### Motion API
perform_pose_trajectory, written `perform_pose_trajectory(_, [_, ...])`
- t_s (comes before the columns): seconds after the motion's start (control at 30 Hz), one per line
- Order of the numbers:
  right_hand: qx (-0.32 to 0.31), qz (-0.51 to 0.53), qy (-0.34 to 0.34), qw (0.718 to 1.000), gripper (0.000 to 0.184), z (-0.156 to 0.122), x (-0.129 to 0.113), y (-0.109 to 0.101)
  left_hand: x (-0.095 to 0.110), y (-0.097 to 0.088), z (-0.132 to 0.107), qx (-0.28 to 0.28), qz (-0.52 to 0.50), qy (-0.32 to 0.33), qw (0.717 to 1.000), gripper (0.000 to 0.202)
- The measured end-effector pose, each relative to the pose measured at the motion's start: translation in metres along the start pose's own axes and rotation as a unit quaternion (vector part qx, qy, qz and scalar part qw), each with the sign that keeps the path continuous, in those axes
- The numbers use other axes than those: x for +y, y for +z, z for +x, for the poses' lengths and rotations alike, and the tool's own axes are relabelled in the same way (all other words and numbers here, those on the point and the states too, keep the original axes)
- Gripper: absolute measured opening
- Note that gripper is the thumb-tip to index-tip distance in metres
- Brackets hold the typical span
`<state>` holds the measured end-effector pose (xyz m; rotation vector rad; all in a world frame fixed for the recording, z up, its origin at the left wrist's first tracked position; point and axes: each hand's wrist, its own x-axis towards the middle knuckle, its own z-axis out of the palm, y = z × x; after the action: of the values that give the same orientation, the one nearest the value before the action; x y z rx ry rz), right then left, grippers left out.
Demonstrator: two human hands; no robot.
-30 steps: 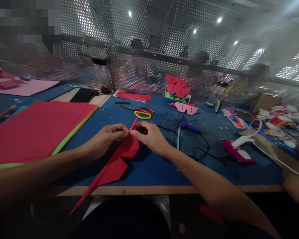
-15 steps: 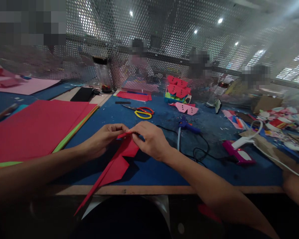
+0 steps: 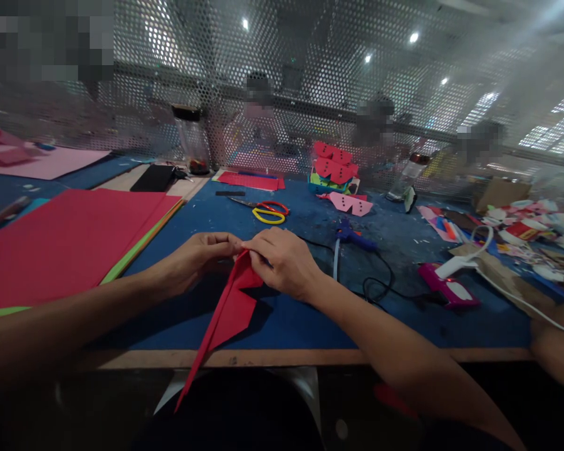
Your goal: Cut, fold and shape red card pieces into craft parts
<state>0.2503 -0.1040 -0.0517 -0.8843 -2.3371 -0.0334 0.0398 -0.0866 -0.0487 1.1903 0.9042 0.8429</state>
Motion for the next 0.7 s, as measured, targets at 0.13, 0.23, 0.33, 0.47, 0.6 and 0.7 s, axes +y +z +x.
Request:
perform_pose_trajectory(0.13, [0.017, 0.076, 0.031, 0.996, 0.023, 0.0018, -0.0023, 0.0007, -0.0011, -0.0015, 0.0005, 0.005, 0.022, -0.001, 1.000, 0.020])
perform_pose_trajectory(0.23, [0.024, 0.156, 0.107, 0.982, 0.020, 0.0047, -0.0036, 0.0014, -0.0010, -0.0022, 0.0005, -0.005, 0.028, 0.004, 1.000, 0.018])
perform_pose_trajectory(0.33, [0.025, 0.212, 0.183, 0.960, 0.016, 0.0072, -0.0038, 0.0021, -0.0009, -0.0024, 0.0008, -0.010, 0.032, 0.016, 0.999, 0.018])
perform_pose_trajectory(0.47, [0.016, 0.246, 0.238, 0.940, 0.019, 0.0080, -0.0018, 0.0036, -0.0019, -0.0018, 0.0014, -0.010, 0.025, 0.023, 0.999, 0.024])
perform_pose_trajectory(0.6, [-0.014, 0.249, 0.257, 0.934, 0.024, 0.0074, 0.0016, 0.0062, -0.0041, -0.0018, 0.0020, -0.010, 0.003, 0.022, 1.000, 0.033])
perform_pose_trajectory(0.7, [-0.037, 0.259, 0.261, 0.929, 0.026, 0.0068, 0.0033, 0.0082, -0.0049, -0.0021, 0.0021, -0.015, 0.009, 0.026, 1.000, 0.037])
